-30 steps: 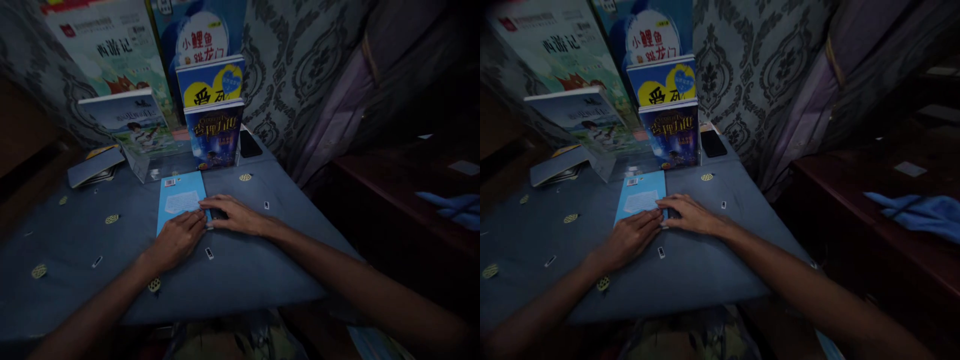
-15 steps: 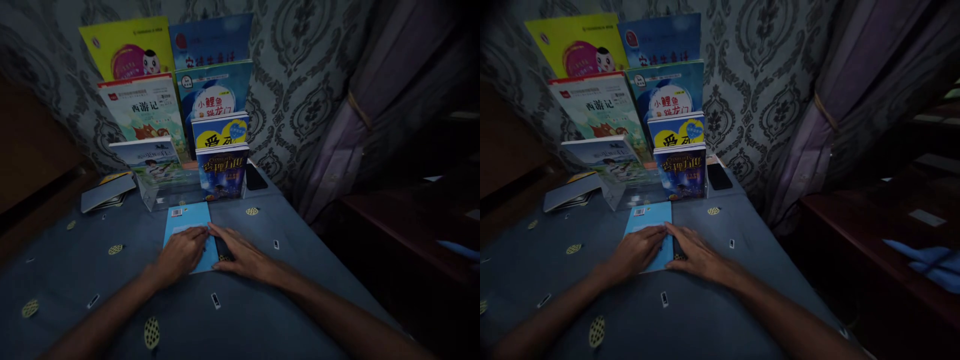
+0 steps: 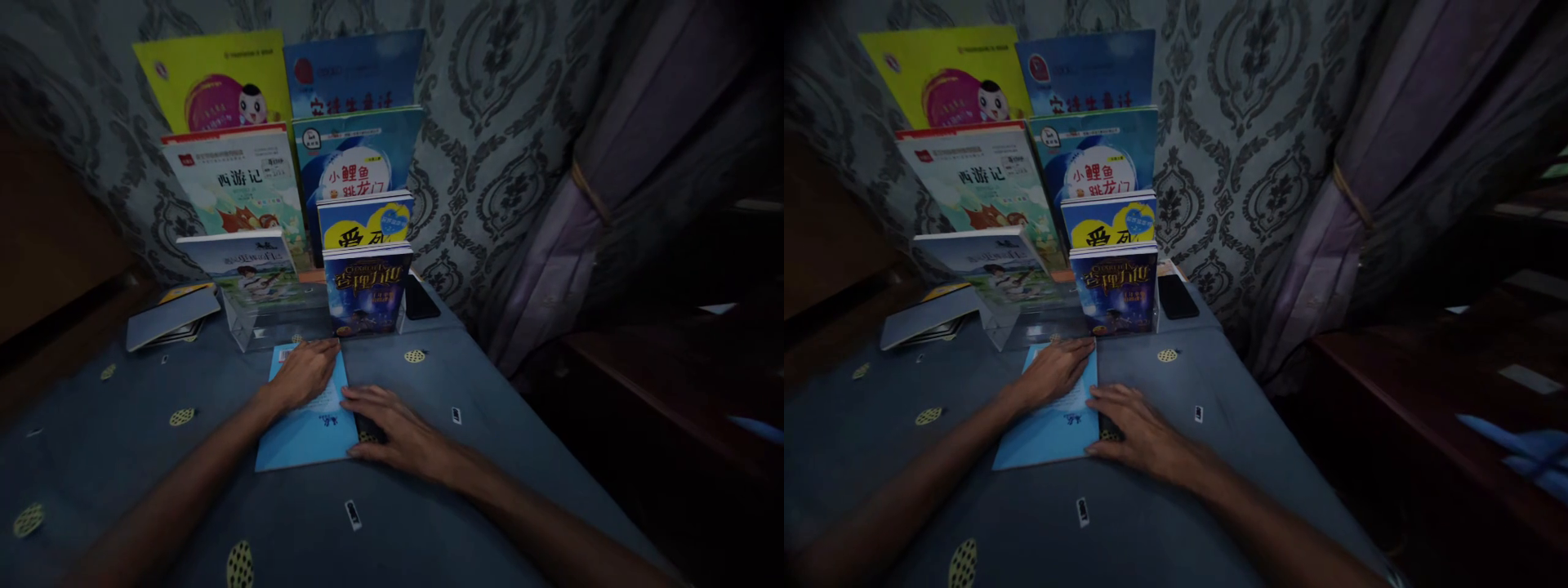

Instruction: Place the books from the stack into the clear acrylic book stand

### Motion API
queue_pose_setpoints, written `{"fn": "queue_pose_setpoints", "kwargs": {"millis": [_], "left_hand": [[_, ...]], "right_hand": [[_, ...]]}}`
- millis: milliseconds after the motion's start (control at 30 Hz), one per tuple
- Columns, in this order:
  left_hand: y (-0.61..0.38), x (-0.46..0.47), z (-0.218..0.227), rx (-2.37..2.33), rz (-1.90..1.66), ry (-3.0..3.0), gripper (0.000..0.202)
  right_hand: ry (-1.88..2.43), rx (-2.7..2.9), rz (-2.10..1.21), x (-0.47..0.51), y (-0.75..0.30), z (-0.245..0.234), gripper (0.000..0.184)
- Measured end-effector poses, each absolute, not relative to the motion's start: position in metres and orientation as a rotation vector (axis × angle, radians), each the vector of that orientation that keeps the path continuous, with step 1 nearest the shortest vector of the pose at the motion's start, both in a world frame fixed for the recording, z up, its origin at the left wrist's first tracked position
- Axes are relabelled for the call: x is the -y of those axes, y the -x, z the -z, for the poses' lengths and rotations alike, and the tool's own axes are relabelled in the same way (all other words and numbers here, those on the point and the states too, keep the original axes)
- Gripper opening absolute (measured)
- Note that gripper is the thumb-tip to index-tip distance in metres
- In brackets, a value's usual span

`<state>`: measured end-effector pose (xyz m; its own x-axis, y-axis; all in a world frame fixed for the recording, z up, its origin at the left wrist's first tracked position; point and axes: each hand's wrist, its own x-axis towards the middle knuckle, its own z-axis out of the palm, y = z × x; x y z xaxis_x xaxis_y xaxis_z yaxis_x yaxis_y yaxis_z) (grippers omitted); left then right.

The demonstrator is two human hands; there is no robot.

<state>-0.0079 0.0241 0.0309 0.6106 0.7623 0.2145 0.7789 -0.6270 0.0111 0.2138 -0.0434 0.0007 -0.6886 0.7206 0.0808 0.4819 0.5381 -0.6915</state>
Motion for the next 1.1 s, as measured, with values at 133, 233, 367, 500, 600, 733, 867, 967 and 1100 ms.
{"fn": "queue_pose_setpoints", "kwargs": {"millis": [133,233,367,500,600,733,867,967,1100], "left_hand": [[0.036,-0.018,-0.031,1.443,0.250,2.688,0.040],[0.063,-0.012,-0.034,1.606,0.217,2.621,0.042],[0.083,-0.006,-0.035,1.731,0.218,2.595,0.044],[0.085,-0.005,-0.032,1.704,0.274,2.584,0.043],[0.085,-0.006,-0.028,1.649,0.331,2.574,0.044],[0.088,-0.008,-0.023,1.625,0.338,2.570,0.043],[0.089,-0.008,-0.021,1.644,0.298,2.578,0.043],[0.088,-0.007,-0.021,1.666,0.294,2.576,0.044],[0.087,-0.006,-0.022,1.658,0.289,2.585,0.046]], "right_hand": [[1.016,2.418,-0.929,0.042,-0.213,0.000,0.071],[1.041,2.430,-0.941,0.043,-0.213,-0.006,0.073],[1.039,2.495,-0.862,0.038,-0.209,-0.017,0.073],[0.971,2.558,-0.755,0.015,-0.190,-0.022,0.069],[0.955,2.596,-0.670,-0.016,-0.171,-0.019,0.067],[0.937,2.561,-0.561,-0.050,-0.160,-0.011,0.058],[0.900,2.515,-0.553,-0.053,-0.171,-0.004,0.058],[0.880,2.505,-0.580,-0.039,-0.180,-0.002,0.056],[0.843,2.519,-0.643,-0.012,-0.189,-0.003,0.053]]}}
